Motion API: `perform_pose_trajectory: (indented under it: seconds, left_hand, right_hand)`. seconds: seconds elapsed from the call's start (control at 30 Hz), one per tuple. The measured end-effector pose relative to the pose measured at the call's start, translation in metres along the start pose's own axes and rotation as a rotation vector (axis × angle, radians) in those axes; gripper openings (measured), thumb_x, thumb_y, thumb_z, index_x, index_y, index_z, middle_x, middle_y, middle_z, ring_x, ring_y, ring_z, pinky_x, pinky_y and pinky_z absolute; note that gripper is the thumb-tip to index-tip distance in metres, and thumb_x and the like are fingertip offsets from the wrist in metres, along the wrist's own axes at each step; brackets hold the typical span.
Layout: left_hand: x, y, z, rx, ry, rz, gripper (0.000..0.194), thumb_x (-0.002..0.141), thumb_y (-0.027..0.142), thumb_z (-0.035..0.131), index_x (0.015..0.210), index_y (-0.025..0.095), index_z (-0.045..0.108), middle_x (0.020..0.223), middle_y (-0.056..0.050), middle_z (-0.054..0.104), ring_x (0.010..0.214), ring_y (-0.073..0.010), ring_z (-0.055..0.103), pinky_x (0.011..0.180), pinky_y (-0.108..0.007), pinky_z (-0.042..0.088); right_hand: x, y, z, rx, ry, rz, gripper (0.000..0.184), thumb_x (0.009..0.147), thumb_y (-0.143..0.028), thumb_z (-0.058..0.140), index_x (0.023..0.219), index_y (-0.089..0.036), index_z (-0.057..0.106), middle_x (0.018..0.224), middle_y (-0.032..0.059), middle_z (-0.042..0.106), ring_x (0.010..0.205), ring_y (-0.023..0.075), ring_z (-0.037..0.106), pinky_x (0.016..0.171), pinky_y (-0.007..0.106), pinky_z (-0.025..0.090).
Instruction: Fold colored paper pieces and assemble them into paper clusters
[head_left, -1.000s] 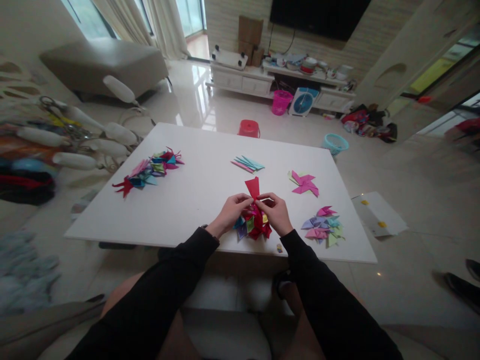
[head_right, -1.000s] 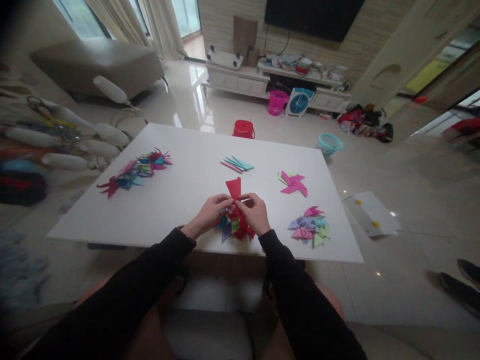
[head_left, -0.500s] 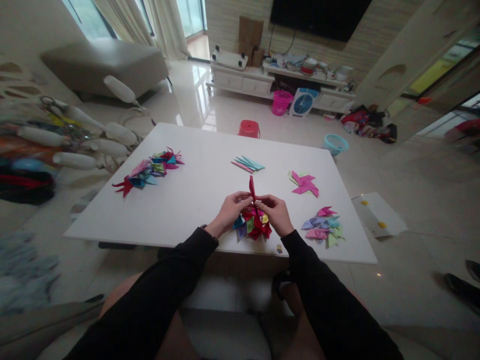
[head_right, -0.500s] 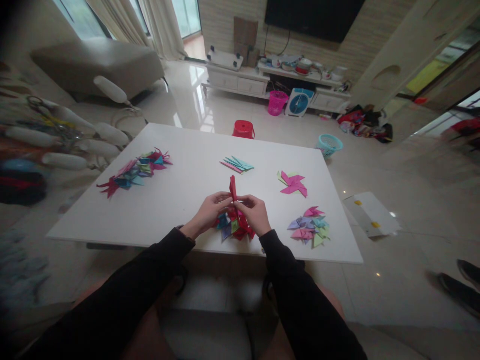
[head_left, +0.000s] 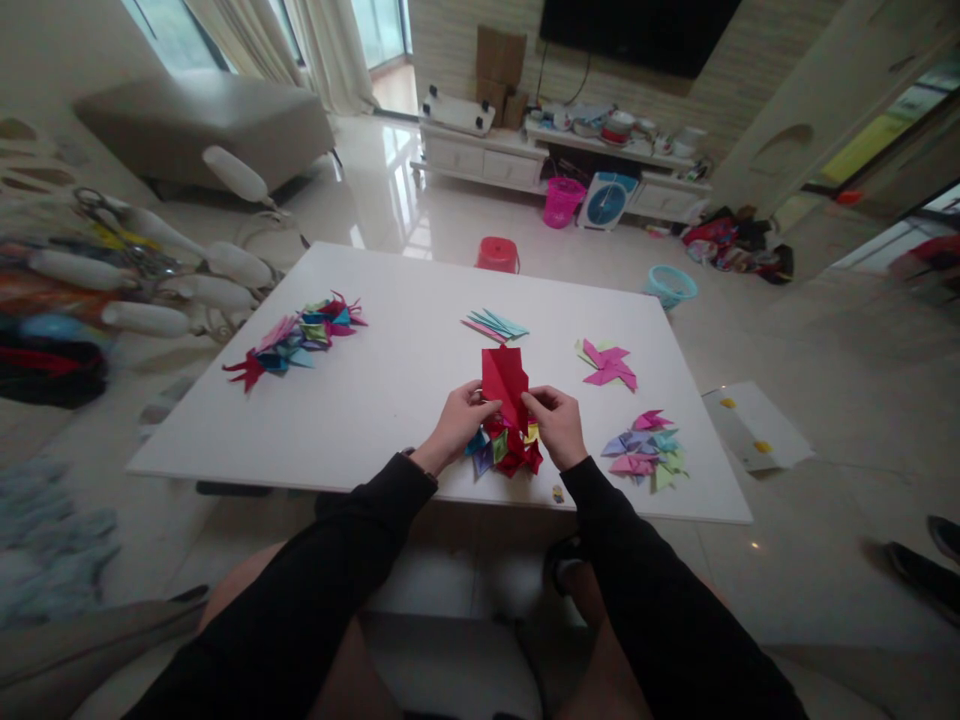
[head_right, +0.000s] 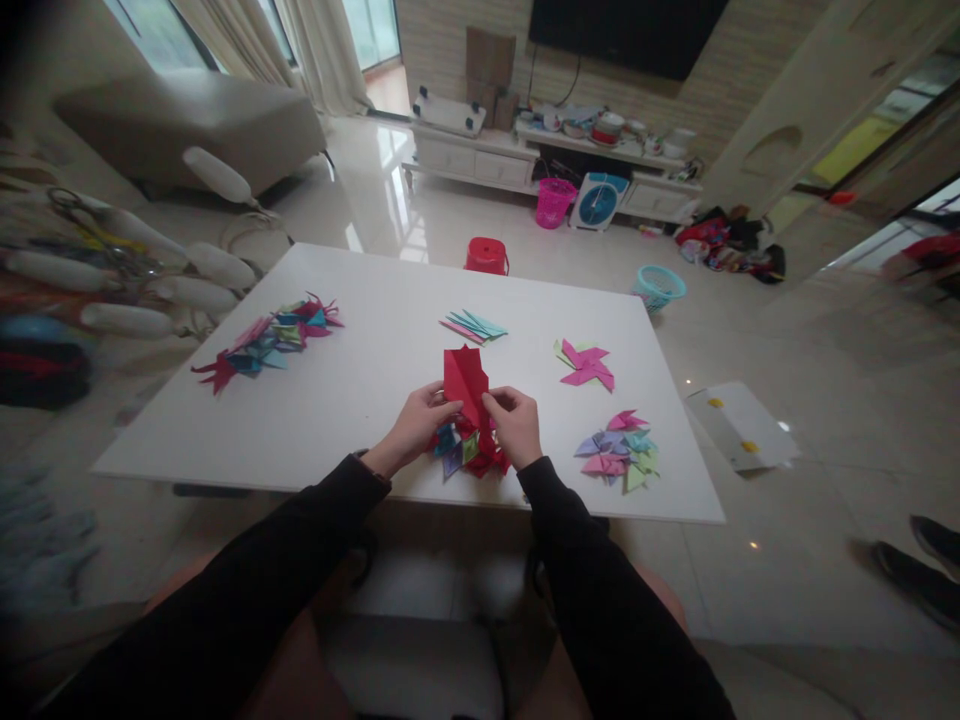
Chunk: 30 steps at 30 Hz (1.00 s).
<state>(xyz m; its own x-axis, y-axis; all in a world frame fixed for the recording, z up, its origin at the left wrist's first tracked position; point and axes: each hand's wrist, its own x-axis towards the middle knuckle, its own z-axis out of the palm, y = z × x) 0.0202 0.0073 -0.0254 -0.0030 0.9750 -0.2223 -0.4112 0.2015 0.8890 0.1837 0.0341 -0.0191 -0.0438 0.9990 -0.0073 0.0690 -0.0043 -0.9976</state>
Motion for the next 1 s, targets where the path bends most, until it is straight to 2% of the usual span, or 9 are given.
perform_pose_trajectory:
  seconds: [0.1, 0.23, 0.37, 0.53, 0.63, 0.73, 0.87, 1.0]
  left_hand:
    - [-0.001, -0.001, 0.001, -0.008, 0.002, -0.012, 0.041, 0.070, 0.019, 0.080, 0.108, 0.011, 0.065, 0.086, -0.008, 0.076, 0.068, -0.0157, 0.071, 0.068, -0.027, 0.057]
    - [0.002, -0.001, 0.000, -0.074, 0.064, -0.046, 0.034, 0.072, 0.015, 0.079, 0.100, 0.013, 0.060, 0.082, -0.007, 0.075, 0.064, -0.0146, 0.069, 0.065, -0.027, 0.056]
    - [0.005, 0.000, -0.002, -0.137, 0.108, -0.035, 0.032, 0.072, 0.011, 0.076, 0.098, 0.015, 0.057, 0.084, -0.006, 0.075, 0.061, -0.0130, 0.068, 0.061, -0.024, 0.054]
    - [0.006, 0.003, -0.004, -0.140, 0.169, 0.001, 0.029, 0.072, 0.015, 0.076, 0.093, 0.016, 0.055, 0.078, -0.002, 0.072, 0.058, -0.0116, 0.065, 0.061, -0.025, 0.054]
    - [0.005, 0.003, -0.003, -0.045, 0.184, 0.093, 0.026, 0.071, 0.022, 0.079, 0.086, 0.016, 0.059, 0.078, -0.001, 0.070, 0.063, -0.0120, 0.065, 0.065, -0.026, 0.054]
    - [0.002, 0.004, 0.000, 0.100, 0.094, 0.204, 0.026, 0.069, 0.028, 0.083, 0.083, 0.015, 0.065, 0.084, -0.004, 0.072, 0.076, -0.0141, 0.068, 0.073, -0.026, 0.053]
    - [-0.004, 0.006, 0.005, 0.215, -0.089, 0.237, 0.024, 0.075, 0.033, 0.079, 0.089, 0.014, 0.072, 0.090, -0.007, 0.075, 0.085, -0.0184, 0.069, 0.081, -0.031, 0.053]
    - [-0.004, 0.007, 0.003, 0.317, -0.089, 0.255, 0.018, 0.076, 0.029, 0.077, 0.085, 0.015, 0.073, 0.086, -0.007, 0.075, 0.081, -0.0184, 0.069, 0.078, -0.030, 0.054]
  right_hand:
    - [0.000, 0.000, 0.000, 0.055, 0.015, 0.021, 0.030, 0.068, -0.045, 0.085, 0.073, -0.017, 0.075, 0.070, 0.0021, 0.071, 0.067, 0.0161, 0.061, 0.067, 0.030, 0.049]
    - [-0.001, -0.001, 0.004, 0.240, -0.032, 0.116, 0.030, 0.063, -0.044, 0.089, 0.072, -0.019, 0.075, 0.070, 0.0005, 0.071, 0.067, 0.0139, 0.060, 0.068, 0.029, 0.049]
    - [-0.001, -0.006, 0.006, 0.383, 0.014, 0.182, 0.033, 0.058, -0.043, 0.091, 0.068, -0.020, 0.069, 0.069, -0.0022, 0.066, 0.065, 0.0116, 0.057, 0.061, 0.026, 0.047]
    - [0.001, -0.007, 0.005, 0.413, 0.116, 0.156, 0.032, 0.059, -0.037, 0.089, 0.071, -0.020, 0.063, 0.071, -0.0044, 0.062, 0.062, 0.0096, 0.055, 0.054, 0.022, 0.043]
    - [0.000, -0.003, 0.004, 0.323, 0.110, 0.093, 0.030, 0.064, -0.036, 0.086, 0.073, -0.021, 0.062, 0.069, -0.0047, 0.061, 0.062, 0.0109, 0.057, 0.056, 0.024, 0.045]
    - [-0.002, -0.001, 0.006, 0.246, 0.036, 0.035, 0.026, 0.068, -0.036, 0.084, 0.074, -0.021, 0.063, 0.069, -0.0034, 0.064, 0.065, 0.0127, 0.060, 0.062, 0.026, 0.049]
    - [-0.005, -0.001, 0.009, 0.223, -0.019, 0.037, 0.024, 0.069, -0.036, 0.083, 0.076, -0.020, 0.066, 0.072, -0.0018, 0.068, 0.068, 0.0137, 0.061, 0.067, 0.028, 0.050]
    - [-0.004, -0.007, 0.009, 0.269, -0.027, 0.115, 0.024, 0.068, -0.038, 0.080, 0.076, -0.021, 0.066, 0.070, -0.0028, 0.064, 0.066, 0.0130, 0.059, 0.064, 0.026, 0.048]
